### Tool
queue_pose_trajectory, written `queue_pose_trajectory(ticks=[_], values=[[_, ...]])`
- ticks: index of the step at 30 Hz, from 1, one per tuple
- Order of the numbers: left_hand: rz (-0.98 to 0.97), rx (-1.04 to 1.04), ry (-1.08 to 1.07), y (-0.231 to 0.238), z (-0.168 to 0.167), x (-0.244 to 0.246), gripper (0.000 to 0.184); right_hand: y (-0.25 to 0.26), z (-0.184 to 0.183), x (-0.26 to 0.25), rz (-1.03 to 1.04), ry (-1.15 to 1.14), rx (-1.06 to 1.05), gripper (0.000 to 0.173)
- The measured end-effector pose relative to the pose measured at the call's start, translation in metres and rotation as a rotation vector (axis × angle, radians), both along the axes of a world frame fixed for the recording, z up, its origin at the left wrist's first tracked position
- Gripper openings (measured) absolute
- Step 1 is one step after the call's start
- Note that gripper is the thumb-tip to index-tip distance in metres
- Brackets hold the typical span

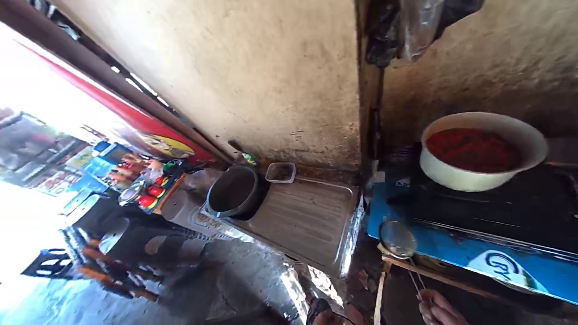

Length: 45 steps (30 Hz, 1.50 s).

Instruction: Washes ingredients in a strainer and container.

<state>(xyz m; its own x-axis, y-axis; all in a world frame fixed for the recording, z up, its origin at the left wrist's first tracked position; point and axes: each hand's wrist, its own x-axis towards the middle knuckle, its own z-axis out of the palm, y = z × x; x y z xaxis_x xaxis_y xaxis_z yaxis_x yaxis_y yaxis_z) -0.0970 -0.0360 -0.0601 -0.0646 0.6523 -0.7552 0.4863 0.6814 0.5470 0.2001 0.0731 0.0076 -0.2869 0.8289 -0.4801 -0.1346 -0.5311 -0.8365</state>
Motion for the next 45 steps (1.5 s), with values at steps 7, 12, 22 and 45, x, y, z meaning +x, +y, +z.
queue_pose_trajectory(ticks=[7, 12, 22, 45], values=[[0.458, 0.314, -0.087, 0.023, -0.021, -0.16, 0.034, 0.036, -0.06, -0.164, 0.05, -0.243, 0.113, 0.045], [0.636, 0.578, 0.02, 0.078, -0.003, -0.342, 0.036, 0.063, -0.104, -0.321, 0.015, -0.454, 0.333, 0.043], [0.575, 0.508, 0.195, 0.232, -0.042, -0.688, 0.038, 0.093, -0.174, -0.581, -0.209, -0.906, 0.264, 0.03], [-0.641, 0.581, 0.441, 0.489, -0.072, -0.514, 0.075, 0.053, -0.196, -0.596, -0.418, -0.975, 0.214, 0.044]])
